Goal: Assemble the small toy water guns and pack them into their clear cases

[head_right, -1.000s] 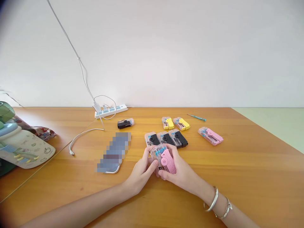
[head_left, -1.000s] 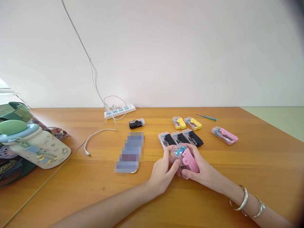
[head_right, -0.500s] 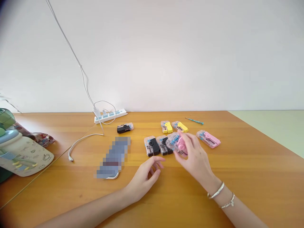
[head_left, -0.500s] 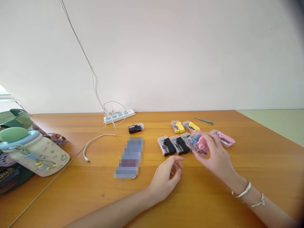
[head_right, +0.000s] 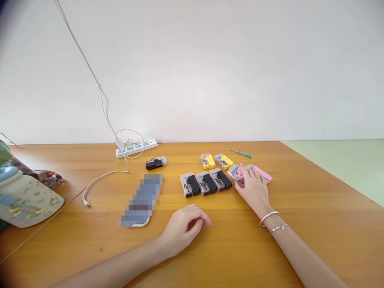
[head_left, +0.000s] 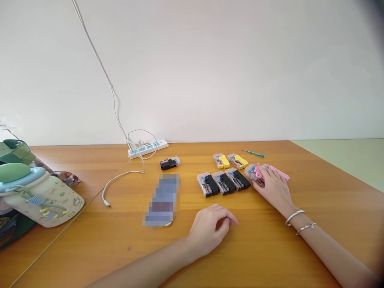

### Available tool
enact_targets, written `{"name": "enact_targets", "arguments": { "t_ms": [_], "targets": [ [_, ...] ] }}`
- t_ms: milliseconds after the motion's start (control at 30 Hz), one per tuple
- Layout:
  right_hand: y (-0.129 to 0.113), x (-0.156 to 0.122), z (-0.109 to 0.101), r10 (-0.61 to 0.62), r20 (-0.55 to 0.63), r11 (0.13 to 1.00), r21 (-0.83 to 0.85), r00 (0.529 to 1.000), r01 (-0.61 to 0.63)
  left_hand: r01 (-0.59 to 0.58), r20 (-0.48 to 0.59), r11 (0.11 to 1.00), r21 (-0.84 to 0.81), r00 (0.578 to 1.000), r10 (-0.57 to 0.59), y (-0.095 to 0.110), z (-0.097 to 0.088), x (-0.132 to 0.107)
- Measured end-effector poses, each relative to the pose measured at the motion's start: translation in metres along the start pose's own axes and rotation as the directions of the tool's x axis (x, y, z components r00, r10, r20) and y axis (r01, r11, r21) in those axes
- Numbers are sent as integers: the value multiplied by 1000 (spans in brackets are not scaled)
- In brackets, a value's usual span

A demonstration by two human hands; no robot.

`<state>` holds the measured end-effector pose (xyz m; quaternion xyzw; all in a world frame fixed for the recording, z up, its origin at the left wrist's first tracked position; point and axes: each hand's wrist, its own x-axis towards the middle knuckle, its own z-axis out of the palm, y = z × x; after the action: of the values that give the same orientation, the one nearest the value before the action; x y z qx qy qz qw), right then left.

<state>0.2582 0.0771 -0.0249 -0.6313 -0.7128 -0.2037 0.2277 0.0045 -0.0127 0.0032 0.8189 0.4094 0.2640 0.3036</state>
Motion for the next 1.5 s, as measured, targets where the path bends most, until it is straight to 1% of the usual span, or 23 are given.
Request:
{"name": "enact_targets", "arguments": {
  "t_ms": [133, 267, 367, 467, 633, 833, 900, 967, 1033, 1200, 1300, 1400, 1500],
  "targets": [
    [2, -2, 5, -23, 10, 1000, -12, 1000, 23, -23, 7, 999, 23, 1000, 23, 0, 0, 1],
    [-4, -4, 6, -98, 38, 995, 9, 994, 98, -99, 8, 993, 59, 995, 98, -1, 2, -1],
    [-11, -5, 5, -181, 90, 982, 73, 979, 175, -138, 18, 986, 92, 990, 137, -2, 2, -2],
    [-14, -5, 2, -244, 149, 964, 148, 958, 222, -138, 26, 984, 116, 990, 136, -2, 2, -2],
    [-11, -1, -9, -234, 156, 957, 212, 960, 199, -139, 34, 981, 135, 990, 135, -3, 2, -1],
    [-10, 4, -22, -210, 197, 930, 342, 958, 134, -112, 15, 985, 127, 994, 111, -3, 3, -1],
    [-12, 3, -23, -233, 259, 910, 398, 937, 116, -116, 18, 987, 110, 993, 115, -2, 3, -2],
    [-13, 2, -23, -281, 350, 890, 442, 894, 107, -120, 23, 988, 96, 993, 119, -1, 3, -2],
    [-13, 0, -22, -316, 425, 887, 450, 848, 104, -125, 32, 988, 90, 992, 122, -1, 3, -2],
    [-9, -4, -23, -366, 511, 897, 416, 778, 149, -160, 42, 983, 91, 987, 157, -4, 7, -2],
    [-9, -5, -27, -378, 525, 903, 392, 763, 177, -183, 47, 980, 75, 983, 179, -6, 10, -2],
    [-13, -6, -31, -373, 506, 907, 376, 777, 191, -204, 45, 977, 69, 979, 201, -7, 10, -3],
    [-17, -7, -35, -401, 474, 895, 386, 784, 224, -213, 27, 974, 75, 977, 211, -7, 10, -4]
  ]
}}
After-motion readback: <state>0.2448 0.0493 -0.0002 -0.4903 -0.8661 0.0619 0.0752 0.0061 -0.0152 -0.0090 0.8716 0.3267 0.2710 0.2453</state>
